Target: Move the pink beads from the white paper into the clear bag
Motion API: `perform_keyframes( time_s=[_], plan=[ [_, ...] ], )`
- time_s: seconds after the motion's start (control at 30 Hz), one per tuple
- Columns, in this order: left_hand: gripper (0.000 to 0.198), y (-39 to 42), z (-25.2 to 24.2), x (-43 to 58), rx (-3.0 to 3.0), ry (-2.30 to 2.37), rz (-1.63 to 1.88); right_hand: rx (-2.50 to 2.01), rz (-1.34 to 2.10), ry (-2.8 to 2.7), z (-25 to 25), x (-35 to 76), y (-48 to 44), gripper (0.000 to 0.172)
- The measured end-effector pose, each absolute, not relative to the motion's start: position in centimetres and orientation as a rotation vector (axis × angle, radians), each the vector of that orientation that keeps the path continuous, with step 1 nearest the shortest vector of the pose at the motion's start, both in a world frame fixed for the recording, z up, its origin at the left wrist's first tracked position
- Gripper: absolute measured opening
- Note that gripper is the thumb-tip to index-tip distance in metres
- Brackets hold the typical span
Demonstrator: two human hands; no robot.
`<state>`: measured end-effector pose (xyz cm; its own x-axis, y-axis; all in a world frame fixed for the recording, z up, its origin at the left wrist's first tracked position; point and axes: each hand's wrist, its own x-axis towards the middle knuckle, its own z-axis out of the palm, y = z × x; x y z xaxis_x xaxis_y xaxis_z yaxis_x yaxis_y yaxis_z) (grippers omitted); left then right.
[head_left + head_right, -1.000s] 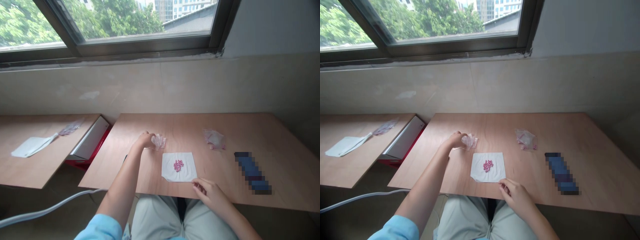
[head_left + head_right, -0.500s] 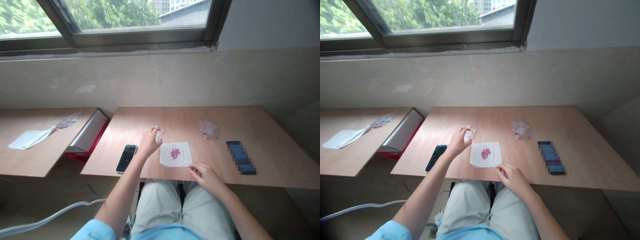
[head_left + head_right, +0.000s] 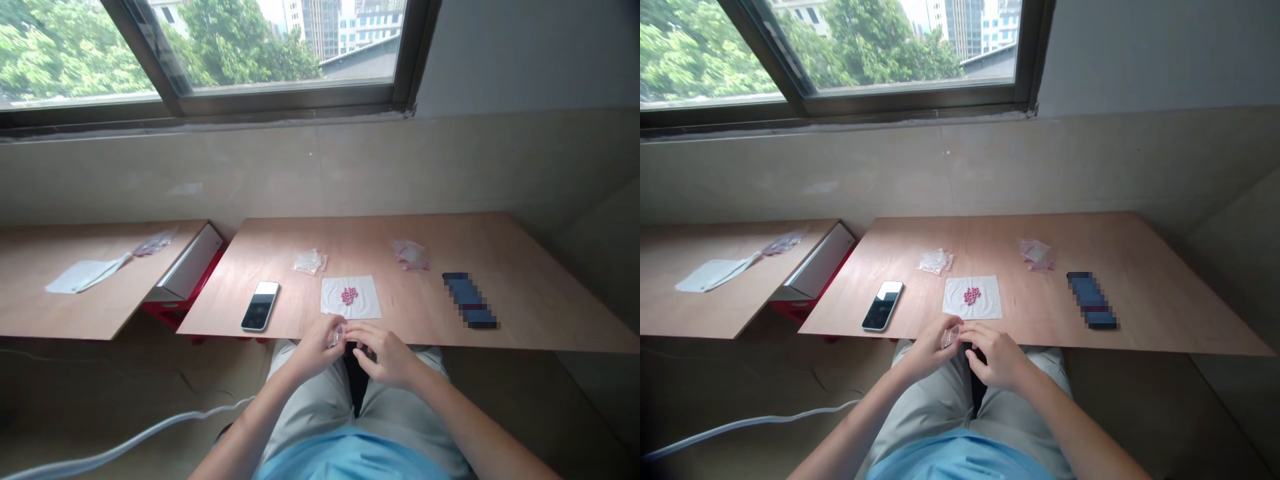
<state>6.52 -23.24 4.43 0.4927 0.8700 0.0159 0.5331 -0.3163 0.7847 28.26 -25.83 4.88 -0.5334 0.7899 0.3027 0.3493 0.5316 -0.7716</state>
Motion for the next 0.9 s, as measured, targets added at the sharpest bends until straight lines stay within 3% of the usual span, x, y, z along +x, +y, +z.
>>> perform_keyframes(
  time_s=[0.2,0.33,0.73,0.9],
  plan=[
    [0.020,-23.1,4.2,7.3,2.023,1.168,0.571,-1.051,0.768,-2.105,5.1,27.3,-26.6,0.031],
    [0.010,-22.9,3.8,7.4,2.040,1.176,0.535,-1.078,0.713,-2.076,4.9,26.5,-26.9,0.037],
    [0.032,-22.4,3.2,7.2,1.987,1.174,0.456,-1.100,0.792,-2.223,3.6,25.5,-26.5,0.032],
    [0.026,-22.2,3.1,6.7,2.049,1.226,0.372,-1.103,0.797,-2.171,3.3,25.6,-26.0,0.035]
  ],
)
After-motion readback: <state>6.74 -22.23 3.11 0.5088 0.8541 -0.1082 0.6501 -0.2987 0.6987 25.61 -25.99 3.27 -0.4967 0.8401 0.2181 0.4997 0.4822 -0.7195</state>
